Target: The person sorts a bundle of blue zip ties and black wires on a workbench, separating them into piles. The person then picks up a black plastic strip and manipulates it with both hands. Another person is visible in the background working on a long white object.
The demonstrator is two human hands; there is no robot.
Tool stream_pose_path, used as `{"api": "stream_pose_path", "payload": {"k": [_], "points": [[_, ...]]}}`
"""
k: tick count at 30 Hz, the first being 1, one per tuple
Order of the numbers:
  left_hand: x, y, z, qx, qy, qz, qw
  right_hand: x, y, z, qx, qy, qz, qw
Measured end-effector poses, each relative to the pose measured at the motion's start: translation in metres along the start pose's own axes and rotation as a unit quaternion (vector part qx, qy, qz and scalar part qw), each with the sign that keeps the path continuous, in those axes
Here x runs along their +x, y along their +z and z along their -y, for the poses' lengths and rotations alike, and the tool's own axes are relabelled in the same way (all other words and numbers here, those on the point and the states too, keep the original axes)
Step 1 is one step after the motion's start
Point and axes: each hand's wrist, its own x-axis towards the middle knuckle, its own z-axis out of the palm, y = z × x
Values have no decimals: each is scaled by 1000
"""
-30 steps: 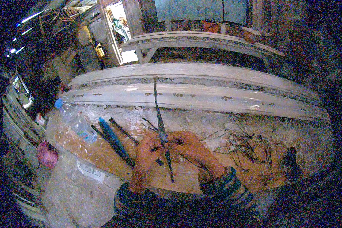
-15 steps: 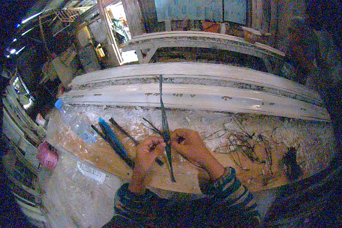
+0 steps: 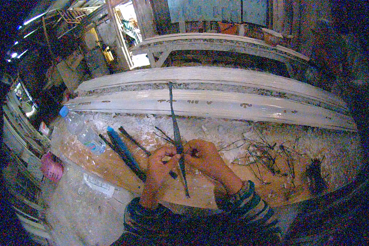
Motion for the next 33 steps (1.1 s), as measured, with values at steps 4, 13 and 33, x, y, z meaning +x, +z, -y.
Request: {"api": "stream_pose_path", "payload": {"k": [4,13,33], "points": [[0,0,0,15,14,-8,1000,2,-1,1,-36,-21,8,999],[2,-4,4,-17,2,27,999,1,-2,4,-11,26,35,999],[-1,-4,8,-33,4,83,996,-1,0,6,-40,-17,3,999]]}}
